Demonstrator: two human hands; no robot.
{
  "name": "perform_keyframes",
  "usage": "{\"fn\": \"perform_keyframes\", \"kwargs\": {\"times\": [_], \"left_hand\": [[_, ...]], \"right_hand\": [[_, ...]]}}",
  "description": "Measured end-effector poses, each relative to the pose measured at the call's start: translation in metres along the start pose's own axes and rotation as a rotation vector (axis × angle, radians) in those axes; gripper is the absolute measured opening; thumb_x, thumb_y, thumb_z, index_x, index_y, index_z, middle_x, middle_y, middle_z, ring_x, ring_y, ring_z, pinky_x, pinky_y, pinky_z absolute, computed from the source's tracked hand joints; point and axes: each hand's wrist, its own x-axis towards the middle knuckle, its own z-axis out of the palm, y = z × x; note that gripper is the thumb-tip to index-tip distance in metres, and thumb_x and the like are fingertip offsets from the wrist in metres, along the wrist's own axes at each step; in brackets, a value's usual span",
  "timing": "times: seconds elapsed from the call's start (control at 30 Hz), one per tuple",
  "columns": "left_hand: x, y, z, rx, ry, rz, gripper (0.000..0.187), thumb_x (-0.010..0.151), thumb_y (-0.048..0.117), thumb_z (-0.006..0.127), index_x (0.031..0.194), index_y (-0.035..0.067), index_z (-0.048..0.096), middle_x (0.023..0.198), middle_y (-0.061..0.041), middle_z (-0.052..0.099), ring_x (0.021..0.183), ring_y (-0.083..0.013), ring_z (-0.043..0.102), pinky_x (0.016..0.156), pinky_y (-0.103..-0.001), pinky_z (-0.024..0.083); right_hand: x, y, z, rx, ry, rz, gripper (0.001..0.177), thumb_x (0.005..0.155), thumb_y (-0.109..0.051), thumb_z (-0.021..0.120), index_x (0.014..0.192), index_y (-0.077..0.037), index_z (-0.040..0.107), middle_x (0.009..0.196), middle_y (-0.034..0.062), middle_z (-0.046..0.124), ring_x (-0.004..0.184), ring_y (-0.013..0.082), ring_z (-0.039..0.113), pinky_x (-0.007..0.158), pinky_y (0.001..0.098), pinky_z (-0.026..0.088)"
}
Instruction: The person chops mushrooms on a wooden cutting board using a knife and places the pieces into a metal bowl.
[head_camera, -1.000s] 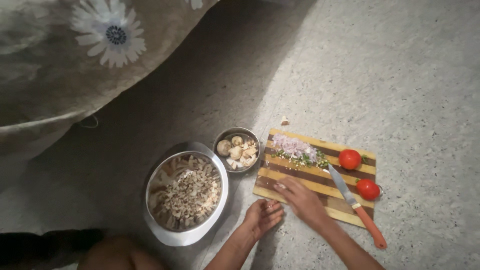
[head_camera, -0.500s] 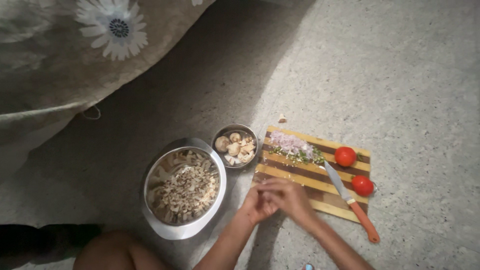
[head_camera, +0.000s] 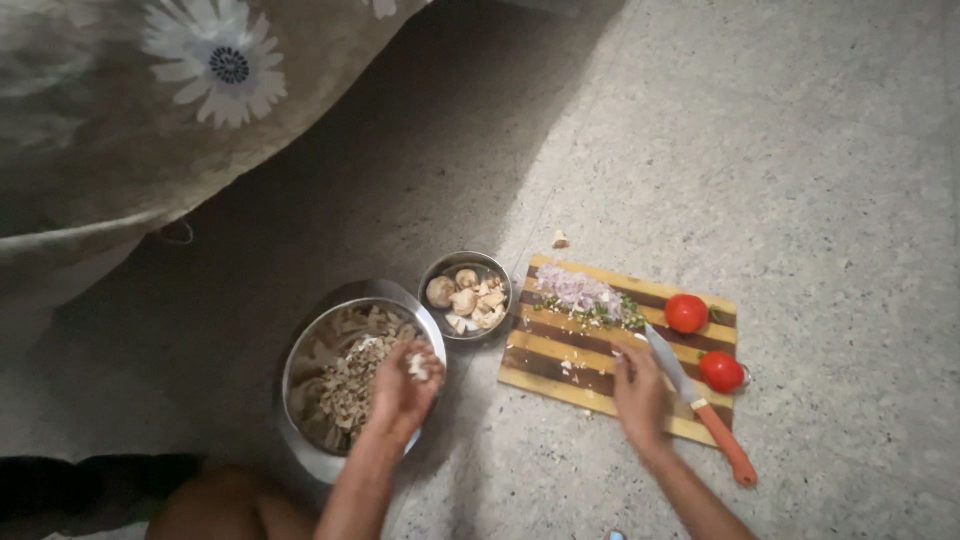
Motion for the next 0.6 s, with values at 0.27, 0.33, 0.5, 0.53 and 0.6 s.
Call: {"fn": "perform_keyframes", "kwargs": {"times": [0.27,0.33,0.5,0.53,0.6], "left_hand": [[-0.004,0.061,-0.067,0.373,0.387,0.344,0.025,0.095,0.017,0.059,0.112,0.000,0.065,0.102,-0.012,0.066,0.091,-0.0222,0.062,0.084,-0.035,0.052],[-0.015,0.060,-0.060,0.772,0.437,0.472,0.030,0.093,0.015,0.066,0.119,0.000,0.068,0.111,-0.013,0.068,0.098,-0.0249,0.062,0.088,-0.038,0.049],[-0.047,0.041,-0.012,1.404,0.404,0.832,0.028,0.100,0.023,0.058,0.119,0.010,0.074,0.120,-0.011,0.073,0.112,-0.0253,0.067,0.101,-0.034,0.046],[-0.051,0.031,0.004,1.364,0.390,0.803,0.027,0.099,0.024,0.058,0.118,0.013,0.075,0.120,-0.009,0.074,0.112,-0.0239,0.068,0.101,-0.034,0.045],[-0.057,0.011,0.033,1.278,0.275,0.789,0.028,0.099,0.023,0.058,0.116,0.010,0.076,0.120,-0.011,0.074,0.112,-0.0237,0.067,0.100,-0.035,0.047]], "right_hand": [[-0.031,-0.041,0.065,-0.346,-0.231,-0.470,0.071,0.108,-0.038,0.037,0.159,0.005,0.014,0.169,0.0207,0.010,0.157,0.0310,0.010,0.126,0.0478,0.006],[-0.018,-0.058,0.076,-0.324,-0.291,-0.479,0.069,0.106,-0.036,0.039,0.159,0.004,0.017,0.168,0.0207,0.012,0.156,0.0312,0.011,0.125,0.0476,0.007],[-0.003,-0.058,0.072,-0.350,-0.360,-0.721,0.056,0.105,-0.029,0.042,0.152,0.002,0.037,0.163,0.0175,0.034,0.154,0.0306,0.025,0.126,0.0456,0.020],[-0.004,-0.051,0.063,-0.340,-0.341,-0.783,0.054,0.104,-0.027,0.046,0.150,0.001,0.042,0.159,0.0174,0.040,0.151,0.0310,0.031,0.123,0.0454,0.026],[-0.008,-0.038,0.048,-0.329,-0.332,-0.841,0.046,0.101,-0.023,0.055,0.143,-0.004,0.053,0.150,0.0143,0.051,0.143,0.0302,0.043,0.117,0.0438,0.037]]}}
